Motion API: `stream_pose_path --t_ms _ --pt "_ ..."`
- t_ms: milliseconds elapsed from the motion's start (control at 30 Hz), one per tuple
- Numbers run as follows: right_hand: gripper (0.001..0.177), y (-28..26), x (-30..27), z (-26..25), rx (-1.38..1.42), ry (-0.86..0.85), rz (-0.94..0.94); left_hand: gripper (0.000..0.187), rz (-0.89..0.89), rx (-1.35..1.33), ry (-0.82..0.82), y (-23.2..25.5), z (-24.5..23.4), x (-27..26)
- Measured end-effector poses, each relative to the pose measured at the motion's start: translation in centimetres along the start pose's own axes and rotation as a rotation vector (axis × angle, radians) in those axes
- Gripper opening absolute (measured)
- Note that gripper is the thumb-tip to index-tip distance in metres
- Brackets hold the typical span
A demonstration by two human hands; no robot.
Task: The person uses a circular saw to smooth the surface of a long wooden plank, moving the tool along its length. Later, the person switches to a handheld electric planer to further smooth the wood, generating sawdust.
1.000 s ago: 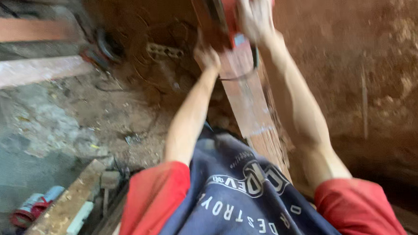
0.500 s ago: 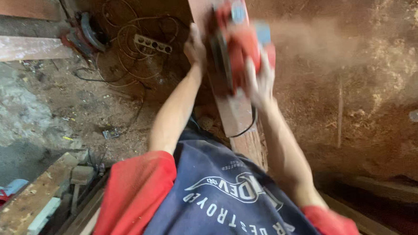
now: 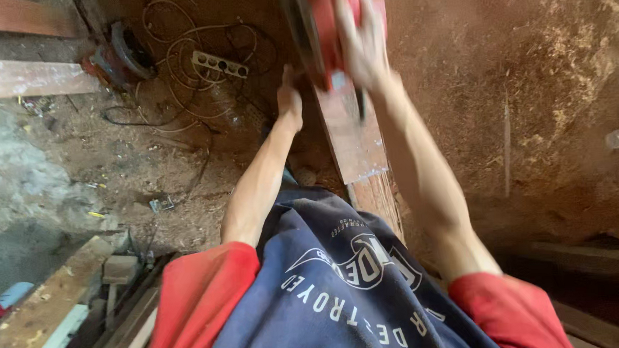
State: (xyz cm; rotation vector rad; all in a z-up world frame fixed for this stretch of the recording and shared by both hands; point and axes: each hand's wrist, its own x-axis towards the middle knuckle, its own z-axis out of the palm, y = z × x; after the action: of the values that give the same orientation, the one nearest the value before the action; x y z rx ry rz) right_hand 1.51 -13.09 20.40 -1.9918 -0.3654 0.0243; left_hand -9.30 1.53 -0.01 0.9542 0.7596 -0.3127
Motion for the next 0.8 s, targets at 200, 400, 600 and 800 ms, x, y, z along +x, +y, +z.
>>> stream_pose_path --t_ms 200,400,600,800 --pt "0.058 -7.3 -24.6 -1.1 0.245 0.038 0.401 0.067 -0.314 -0.439 -0.321 -5.2 -2.4 -4.7" --pt "0.038 -3.8 -16.6 1.4 0.062 0.113 0.336 0.030 0.038 0.294 -0.369 -8.5 -4.7 -2.3" --pt "0.045 -0.6 5.7 5.2 -0.101 0.221 0.134 0.031 -0.143 0.056 -0.166 -8.6 -3.2 -0.7" --pt "0.056 1.1 25.6 9.0 -0.163 0.207 0.281 0.015 -0.161 0.349 -0.172 -7.6 -3.8 -1.0"
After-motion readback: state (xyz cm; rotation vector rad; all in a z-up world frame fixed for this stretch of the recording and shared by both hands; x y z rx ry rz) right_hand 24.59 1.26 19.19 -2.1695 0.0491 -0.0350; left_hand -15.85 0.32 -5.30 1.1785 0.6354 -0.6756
